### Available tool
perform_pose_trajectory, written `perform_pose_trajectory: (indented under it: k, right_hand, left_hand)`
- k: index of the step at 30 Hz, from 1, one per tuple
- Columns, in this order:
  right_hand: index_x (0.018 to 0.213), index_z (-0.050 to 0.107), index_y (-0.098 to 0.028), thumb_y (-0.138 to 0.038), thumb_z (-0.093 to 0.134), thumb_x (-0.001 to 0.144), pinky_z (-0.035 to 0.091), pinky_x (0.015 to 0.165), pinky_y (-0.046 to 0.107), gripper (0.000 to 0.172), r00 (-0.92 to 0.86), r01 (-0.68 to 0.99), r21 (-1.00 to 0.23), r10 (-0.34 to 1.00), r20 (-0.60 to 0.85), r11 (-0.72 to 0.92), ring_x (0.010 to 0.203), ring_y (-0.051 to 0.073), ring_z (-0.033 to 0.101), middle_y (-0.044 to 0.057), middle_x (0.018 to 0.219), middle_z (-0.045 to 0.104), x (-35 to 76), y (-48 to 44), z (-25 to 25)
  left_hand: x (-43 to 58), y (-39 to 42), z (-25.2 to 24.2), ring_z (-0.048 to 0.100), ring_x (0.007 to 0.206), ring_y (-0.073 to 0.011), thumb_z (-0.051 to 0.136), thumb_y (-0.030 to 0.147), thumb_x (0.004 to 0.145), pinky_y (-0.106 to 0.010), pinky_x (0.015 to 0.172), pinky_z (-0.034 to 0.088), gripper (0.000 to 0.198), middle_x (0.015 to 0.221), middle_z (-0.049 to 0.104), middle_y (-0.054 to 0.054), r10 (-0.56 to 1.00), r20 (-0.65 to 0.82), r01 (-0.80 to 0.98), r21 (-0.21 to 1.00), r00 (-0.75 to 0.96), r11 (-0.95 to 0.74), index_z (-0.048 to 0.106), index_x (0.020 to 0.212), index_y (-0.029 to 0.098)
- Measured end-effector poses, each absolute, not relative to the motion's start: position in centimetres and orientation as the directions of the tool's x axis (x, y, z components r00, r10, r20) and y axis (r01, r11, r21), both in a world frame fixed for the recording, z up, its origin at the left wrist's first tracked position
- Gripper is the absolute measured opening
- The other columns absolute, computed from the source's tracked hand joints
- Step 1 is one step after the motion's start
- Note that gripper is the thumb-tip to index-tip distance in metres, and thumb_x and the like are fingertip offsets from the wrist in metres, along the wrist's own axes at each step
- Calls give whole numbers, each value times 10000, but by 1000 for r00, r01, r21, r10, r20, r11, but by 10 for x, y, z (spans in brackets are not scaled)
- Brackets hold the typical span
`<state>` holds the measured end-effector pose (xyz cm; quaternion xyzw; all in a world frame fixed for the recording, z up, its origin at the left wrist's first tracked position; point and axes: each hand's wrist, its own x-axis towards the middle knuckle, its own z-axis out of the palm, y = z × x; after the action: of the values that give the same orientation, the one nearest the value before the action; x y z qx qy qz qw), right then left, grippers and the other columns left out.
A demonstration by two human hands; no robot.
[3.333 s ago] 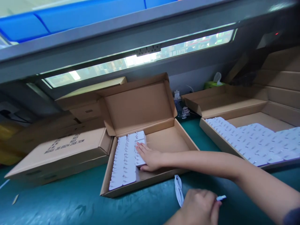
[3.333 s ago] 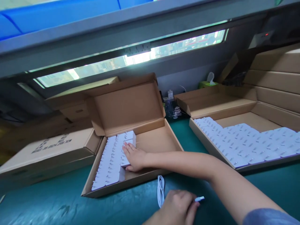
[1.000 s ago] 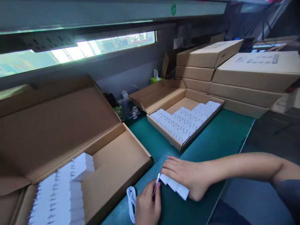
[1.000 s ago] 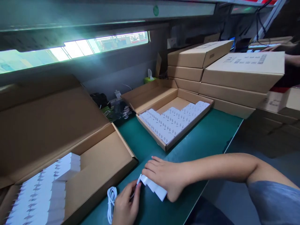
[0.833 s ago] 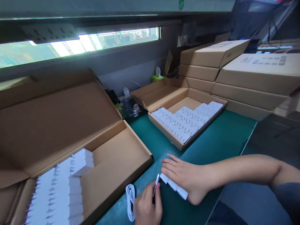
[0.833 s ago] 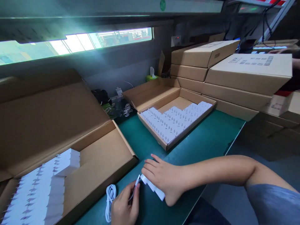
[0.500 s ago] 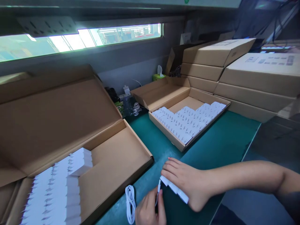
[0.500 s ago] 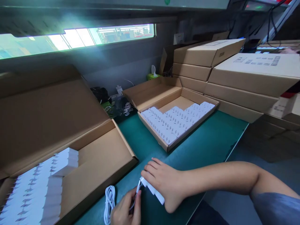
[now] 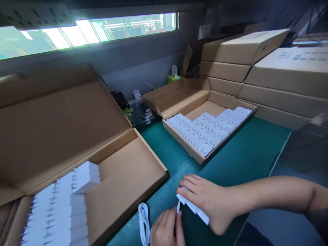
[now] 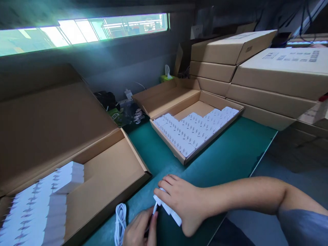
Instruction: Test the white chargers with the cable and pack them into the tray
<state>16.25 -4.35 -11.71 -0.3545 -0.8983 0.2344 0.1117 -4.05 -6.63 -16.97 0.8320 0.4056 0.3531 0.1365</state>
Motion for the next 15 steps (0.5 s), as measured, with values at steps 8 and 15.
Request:
perform_pose_trajectory:
  k: [8,15]
  right_hand:
    - [1213,352,-61,-304,572,370,308,885,454,905,-743,559,-503,667,49,659,968,305,386,178,1124,408,163,-43,-121]
    - [1184,370,-70,-346,589,372,364,816,388,885,-732,601,-435,680,35,670,904,264,395,147,1063,431,163,-38,-112]
  left_hand:
    - [-45,-47,-168,599,653,-182,397,139,879,-278,598,496,219,712,605,-67,675,475,492,464,564,-737,555,1030,149]
    - [-42,-45,-167,623,649,-147,400,172,894,-233,614,499,176,743,645,-29,688,486,446,529,538,-722,571,931,184]
